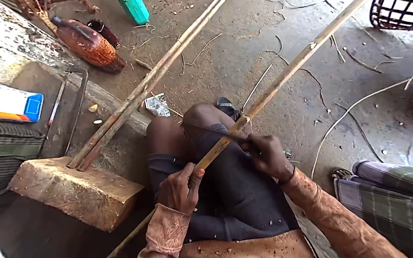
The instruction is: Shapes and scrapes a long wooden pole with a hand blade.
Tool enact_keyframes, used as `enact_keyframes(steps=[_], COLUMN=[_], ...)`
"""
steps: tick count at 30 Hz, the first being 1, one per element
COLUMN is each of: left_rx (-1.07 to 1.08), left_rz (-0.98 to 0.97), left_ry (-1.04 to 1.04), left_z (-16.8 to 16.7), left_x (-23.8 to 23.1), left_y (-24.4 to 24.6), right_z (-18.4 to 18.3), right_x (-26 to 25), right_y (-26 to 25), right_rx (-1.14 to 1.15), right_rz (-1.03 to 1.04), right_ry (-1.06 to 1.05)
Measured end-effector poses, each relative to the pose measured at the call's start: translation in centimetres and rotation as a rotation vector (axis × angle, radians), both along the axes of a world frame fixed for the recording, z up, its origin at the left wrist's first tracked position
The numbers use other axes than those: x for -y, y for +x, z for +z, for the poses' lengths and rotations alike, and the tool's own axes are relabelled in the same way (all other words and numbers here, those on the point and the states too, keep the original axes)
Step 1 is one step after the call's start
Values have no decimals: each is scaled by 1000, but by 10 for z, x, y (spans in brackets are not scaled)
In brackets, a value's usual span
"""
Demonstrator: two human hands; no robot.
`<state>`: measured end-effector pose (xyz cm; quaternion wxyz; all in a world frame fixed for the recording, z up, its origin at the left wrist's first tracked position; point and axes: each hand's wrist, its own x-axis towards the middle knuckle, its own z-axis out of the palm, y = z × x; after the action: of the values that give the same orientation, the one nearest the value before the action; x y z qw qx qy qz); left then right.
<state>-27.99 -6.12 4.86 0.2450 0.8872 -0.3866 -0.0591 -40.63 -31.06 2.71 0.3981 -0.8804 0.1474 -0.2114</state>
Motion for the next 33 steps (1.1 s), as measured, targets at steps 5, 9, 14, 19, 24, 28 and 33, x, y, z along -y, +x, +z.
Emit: enact_keyframes(steps=[5, 9, 14, 19, 24, 28, 33], left_rx=[-219, -178, -231, -423, -366, -261, -212], left_rz=[-55, -71, -83, -114, -135, -118, -112], left_ry=[-29, -22, -26, -71, -61, -30, -51], left_z=[-11, -10, -9, -14, -17, -13, -17], left_x=[-15, -16, -12, -17, -15, -20, -9], left_y=[15, 18, 21, 29, 33, 29, 28], right_z=[-3, 6, 4, 6, -6, 3, 8], right_x=[3, 34, -2, -4, 13, 12, -12], right_y=[12, 12, 9, 16, 24, 17, 22], right_rx=[84, 82, -8, 41, 167, 71, 37], right_rz=[-176, -227, -14, -78, -269, -162, -53], right_ry=[287, 331, 12, 180, 410, 226, 121])
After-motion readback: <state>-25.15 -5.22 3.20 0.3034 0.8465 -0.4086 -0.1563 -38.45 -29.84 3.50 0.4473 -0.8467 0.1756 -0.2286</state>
